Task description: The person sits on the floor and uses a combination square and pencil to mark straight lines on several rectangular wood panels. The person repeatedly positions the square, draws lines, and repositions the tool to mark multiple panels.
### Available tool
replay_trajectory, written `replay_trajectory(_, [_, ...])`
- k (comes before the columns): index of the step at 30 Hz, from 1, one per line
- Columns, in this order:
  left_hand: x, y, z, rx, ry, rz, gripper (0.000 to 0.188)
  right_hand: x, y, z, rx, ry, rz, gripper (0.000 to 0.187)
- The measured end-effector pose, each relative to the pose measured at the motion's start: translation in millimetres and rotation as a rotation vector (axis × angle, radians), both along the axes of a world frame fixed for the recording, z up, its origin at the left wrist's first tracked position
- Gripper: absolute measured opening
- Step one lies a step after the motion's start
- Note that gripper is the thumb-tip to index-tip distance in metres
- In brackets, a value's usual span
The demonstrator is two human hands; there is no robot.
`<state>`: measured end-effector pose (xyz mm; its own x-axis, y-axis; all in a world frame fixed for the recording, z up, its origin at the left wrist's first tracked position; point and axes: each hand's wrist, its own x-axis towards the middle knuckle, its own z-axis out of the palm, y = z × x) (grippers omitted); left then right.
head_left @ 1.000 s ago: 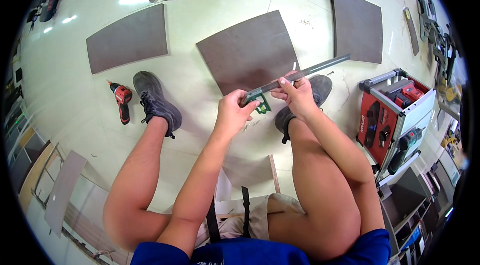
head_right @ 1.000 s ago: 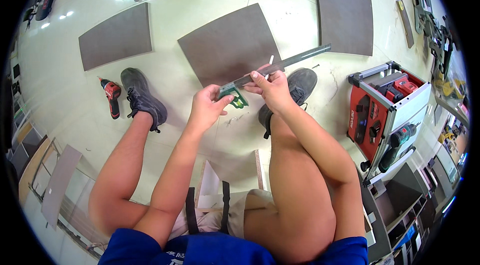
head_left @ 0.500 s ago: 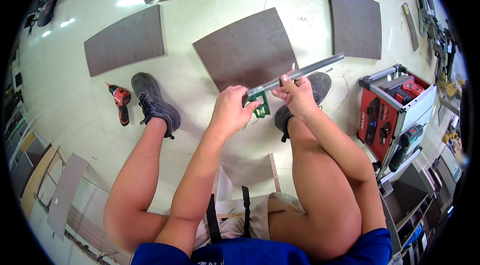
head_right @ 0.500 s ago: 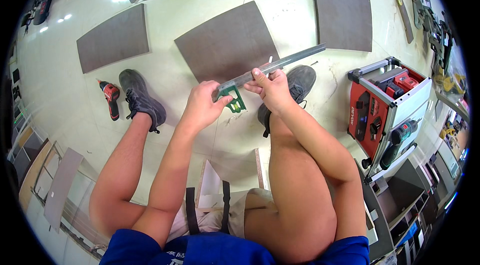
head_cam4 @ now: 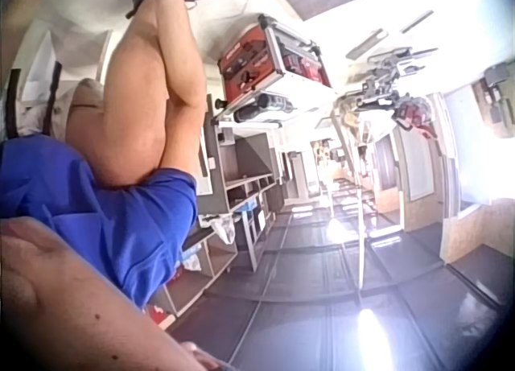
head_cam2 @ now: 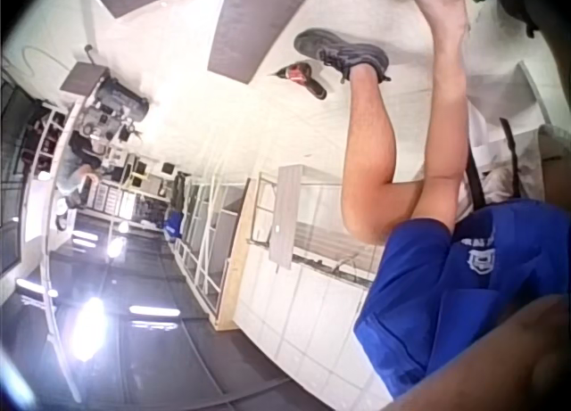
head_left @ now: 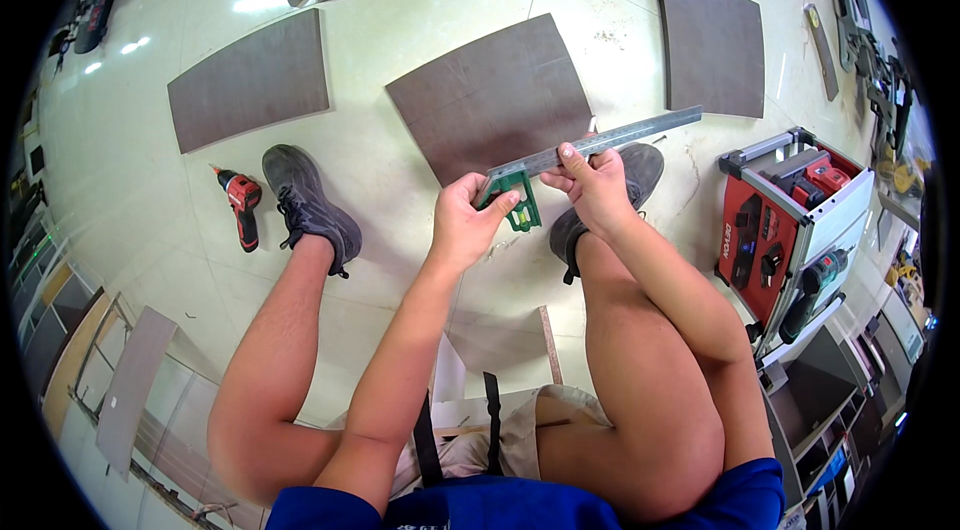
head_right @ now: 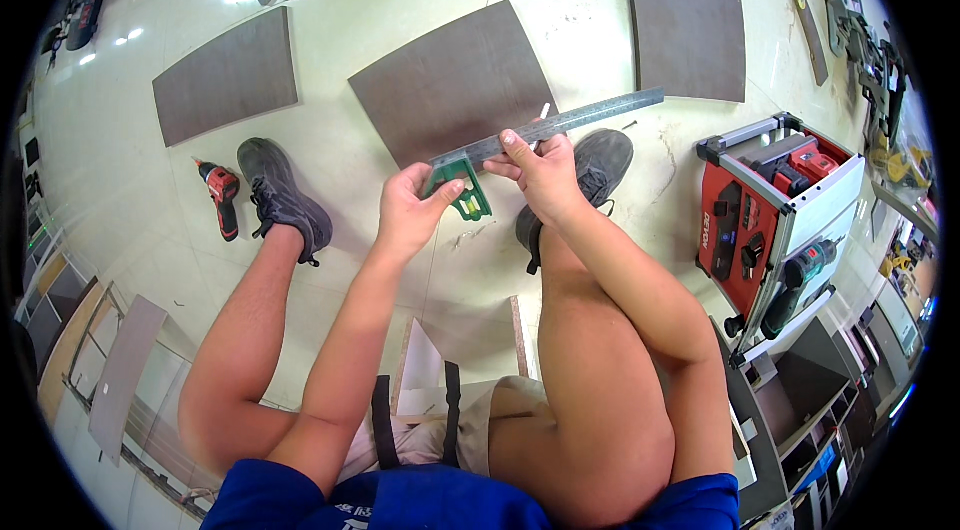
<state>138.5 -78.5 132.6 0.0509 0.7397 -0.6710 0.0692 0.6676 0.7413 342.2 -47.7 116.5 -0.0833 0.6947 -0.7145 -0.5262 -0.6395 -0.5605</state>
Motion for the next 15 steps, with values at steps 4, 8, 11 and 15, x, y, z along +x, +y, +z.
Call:
replay_trajectory(4, [-2, -1, -8, -0.06, -0.085, -0.018, 0.02, 0, -3, -2, -0.008, 0.003, -0.009, 0.015])
replay_trajectory(8, [-5, 5, -3, -0.115, -0.131, -0.111, 0.019, 3, -6, -4, -0.002, 0.003, -0.011, 0.009])
replay_trajectory(11, [-6, 3, -3, -0.089, -0.213, -0.042, 0.02, 0, 0, 2, 0.002, -0.026, 0.049, 0.017])
replay_trajectory(15, [-11, -1, -4, -0.076, -0.291, -0.034, 0.023, -2, 4, 10, 0.045, 0.037, 0.06, 0.014])
